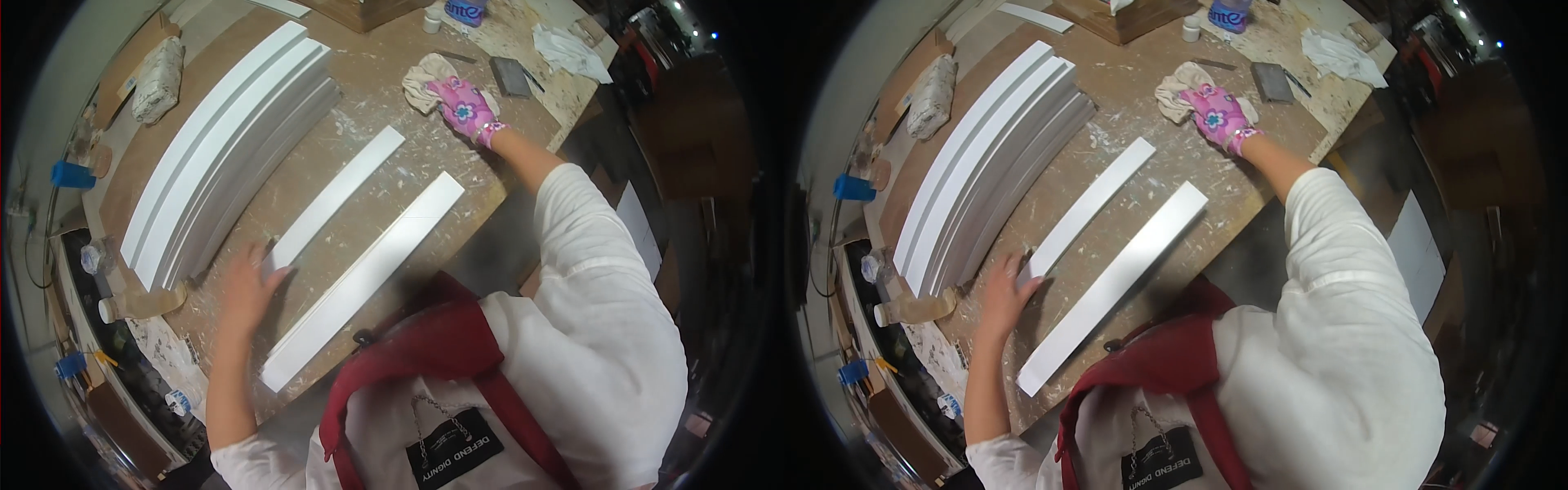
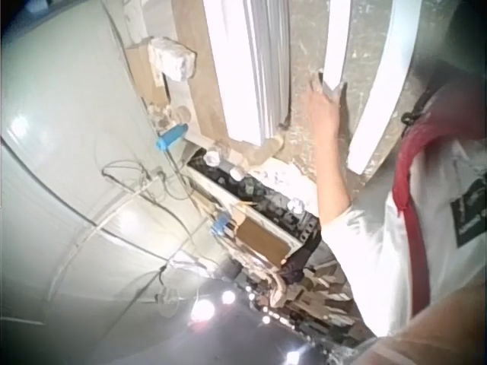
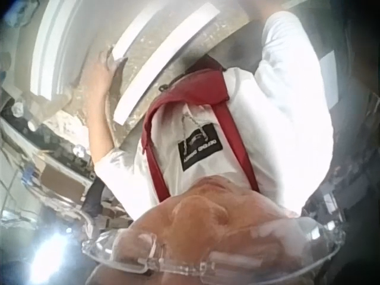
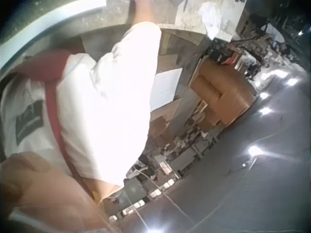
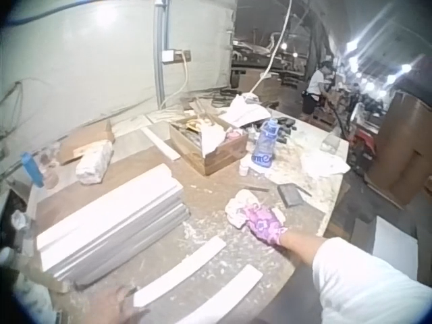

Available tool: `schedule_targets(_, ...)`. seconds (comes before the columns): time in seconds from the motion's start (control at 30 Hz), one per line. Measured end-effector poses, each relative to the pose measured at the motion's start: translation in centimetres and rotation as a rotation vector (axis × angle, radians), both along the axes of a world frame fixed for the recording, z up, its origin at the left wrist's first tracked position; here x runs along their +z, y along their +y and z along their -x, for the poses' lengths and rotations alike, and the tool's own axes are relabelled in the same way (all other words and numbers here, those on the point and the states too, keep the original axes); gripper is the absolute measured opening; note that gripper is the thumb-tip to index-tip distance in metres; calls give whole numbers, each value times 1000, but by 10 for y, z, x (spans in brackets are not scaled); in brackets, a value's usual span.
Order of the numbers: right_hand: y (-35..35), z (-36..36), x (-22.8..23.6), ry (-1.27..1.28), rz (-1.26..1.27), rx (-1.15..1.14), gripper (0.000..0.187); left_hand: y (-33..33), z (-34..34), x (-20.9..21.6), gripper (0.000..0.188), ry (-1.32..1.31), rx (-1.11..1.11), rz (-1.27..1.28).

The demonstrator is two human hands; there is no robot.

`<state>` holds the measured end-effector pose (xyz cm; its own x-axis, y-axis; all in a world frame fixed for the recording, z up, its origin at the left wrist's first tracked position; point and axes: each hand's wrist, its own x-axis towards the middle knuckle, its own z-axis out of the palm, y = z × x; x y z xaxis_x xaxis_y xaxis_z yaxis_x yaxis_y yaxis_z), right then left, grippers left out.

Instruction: The person cleans white wood strips by wiping them with a cloth, applying a liquid from a bottle to the cloth, and then stacking the cleaned strips on a workbench.

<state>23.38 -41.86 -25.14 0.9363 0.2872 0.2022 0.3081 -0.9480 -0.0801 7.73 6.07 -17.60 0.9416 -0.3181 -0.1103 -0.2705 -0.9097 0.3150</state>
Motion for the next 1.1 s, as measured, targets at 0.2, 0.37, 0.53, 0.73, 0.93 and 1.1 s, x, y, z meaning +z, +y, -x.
schedule_targets(0.2,18,6,17,-49,9,-20,43,-3,-14,-30,50,-37,-92,29)
schedule_targets(0.37,-19,-7,-18,-17,3,69,48,-16,31,52,46,176,86,271)
schedule_targets(0.53,33,43,62,-211,-217,300,68,-33,109,73,51,126,89,6)
schedule_targets(0.73,80,161,119,95,-119,653,78,-49,123,38,55,-50,-28,0)
schedule_targets(0.93,89,140,92,-31,-92,672,60,-50,126,47,54,120,94,-6)
schedule_targets(1.1,92,136,87,74,19,659,61,-49,124,51,56,173,131,70)
